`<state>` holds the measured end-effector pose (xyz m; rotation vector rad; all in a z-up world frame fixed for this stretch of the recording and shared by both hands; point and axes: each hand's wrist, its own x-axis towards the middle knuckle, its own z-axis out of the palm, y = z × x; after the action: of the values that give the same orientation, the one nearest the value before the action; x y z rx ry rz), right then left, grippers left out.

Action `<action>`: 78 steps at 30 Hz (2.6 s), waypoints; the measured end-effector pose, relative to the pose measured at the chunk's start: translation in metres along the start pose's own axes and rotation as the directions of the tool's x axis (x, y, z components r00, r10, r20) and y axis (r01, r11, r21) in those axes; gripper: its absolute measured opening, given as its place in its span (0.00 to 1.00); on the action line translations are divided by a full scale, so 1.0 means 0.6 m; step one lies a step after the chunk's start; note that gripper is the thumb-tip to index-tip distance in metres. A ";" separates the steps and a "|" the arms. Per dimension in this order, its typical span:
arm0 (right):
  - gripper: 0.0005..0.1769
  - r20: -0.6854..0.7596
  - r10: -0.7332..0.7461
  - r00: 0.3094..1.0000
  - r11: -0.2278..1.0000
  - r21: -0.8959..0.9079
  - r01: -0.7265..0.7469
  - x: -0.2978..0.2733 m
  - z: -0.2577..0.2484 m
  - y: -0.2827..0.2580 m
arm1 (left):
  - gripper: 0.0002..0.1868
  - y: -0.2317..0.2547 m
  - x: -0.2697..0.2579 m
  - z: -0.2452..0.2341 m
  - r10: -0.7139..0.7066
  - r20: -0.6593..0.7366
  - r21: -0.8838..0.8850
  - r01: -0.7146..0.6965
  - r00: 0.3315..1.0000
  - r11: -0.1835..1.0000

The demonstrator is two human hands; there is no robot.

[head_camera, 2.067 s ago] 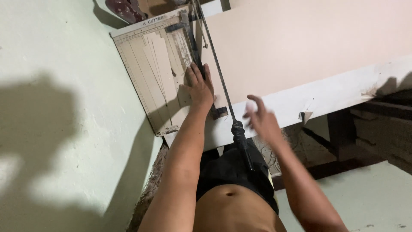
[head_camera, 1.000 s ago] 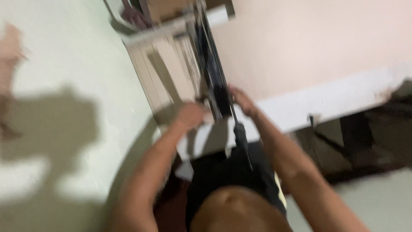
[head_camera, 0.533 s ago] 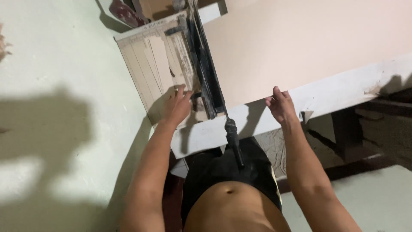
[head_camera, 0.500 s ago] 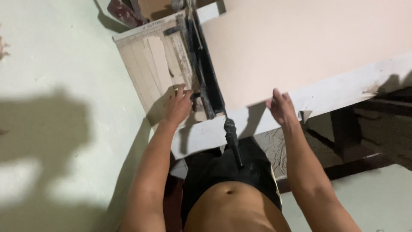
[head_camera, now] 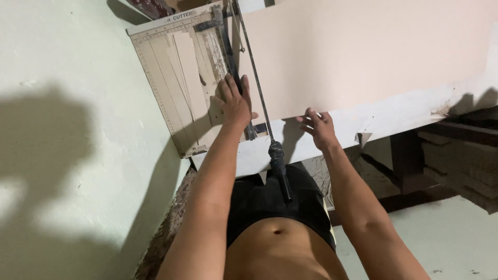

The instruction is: The person uses a manual paper cutter to trim a large sheet of light-colored paper. They align the paper against the guide, pull down the cutting arm to slice the sheet, and then remove the cut piece. This process is repeated multiple times to cut the paper into smaller sections.

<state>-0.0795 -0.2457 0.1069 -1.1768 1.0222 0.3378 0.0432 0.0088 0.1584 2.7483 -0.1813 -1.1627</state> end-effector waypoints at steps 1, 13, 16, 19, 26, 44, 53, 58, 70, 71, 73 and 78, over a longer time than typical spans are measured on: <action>0.11 -0.001 0.004 1.000 1.000 0.001 -0.004 -0.004 0.005 -0.011 | 0.64 0.005 -0.001 -0.003 -0.001 0.004 0.001 0.001 1.000 1.000; 0.52 0.305 0.060 0.950 0.167 -0.942 0.292 -0.343 0.184 -0.077 | 0.64 0.008 0.022 0.017 -0.055 0.040 0.028 0.054 0.998 0.998; 0.48 0.309 -0.004 0.951 0.009 -0.951 0.309 -0.221 0.140 0.091 | 0.65 0.001 0.047 0.043 -0.023 0.056 -0.069 0.027 0.998 0.997; 0.52 0.294 0.036 0.955 -0.008 -0.956 0.294 -0.199 0.124 0.127 | 0.65 0.002 0.024 0.031 -0.039 -0.004 -0.055 0.038 0.999 0.998; 0.48 0.309 0.055 0.950 0.557 -0.799 0.227 -0.355 0.136 -0.155 | 0.38 -0.003 0.036 0.048 0.242 -0.053 0.344 -0.210 0.969 0.915; 0.13 -0.048 0.068 0.997 0.974 0.218 -0.055 -0.007 -0.039 0.036 | 0.26 -0.156 -0.046 -0.059 0.146 0.039 0.008 -0.146 0.989 0.989; 0.13 -0.021 -0.027 0.999 0.993 -0.116 0.024 -0.001 0.019 0.002 | 0.56 -0.010 -0.007 -0.054 0.066 -0.058 -0.017 -0.068 0.996 0.998; 0.10 0.029 0.088 0.996 0.567 -0.824 -0.027 -0.043 0.026 -0.021 | 0.61 0.017 0.004 -0.035 -0.040 0.011 0.153 0.038 0.999 0.988; 0.45 0.368 -0.264 0.892 -0.165 -0.928 0.335 -0.166 0.124 0.150 | 0.64 -0.004 0.039 -0.011 0.021 0.041 -0.039 -0.019 0.999 0.999; 0.45 0.323 -0.153 0.934 -0.044 -0.946 0.320 -0.164 0.131 0.135 | 0.66 -0.010 0.046 -0.006 0.025 0.007 -0.036 -0.025 1.000 0.999; 0.45 0.271 -0.031 0.962 0.071 -0.959 0.273 -0.225 0.133 0.075 | 0.67 -0.008 0.023 0.000 0.039 -0.018 -0.038 -0.040 0.999 0.998; 0.45 0.304 0.126 0.944 0.651 -0.744 0.152 -0.355 0.117 -0.143 | 0.36 -0.010 0.032 0.028 0.230 -0.106 0.581 -0.128 0.967 0.803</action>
<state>-0.0998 -0.1600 0.3305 -1.8081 0.5510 0.9996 0.0445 0.0098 0.1323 3.2180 -0.8890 -0.9221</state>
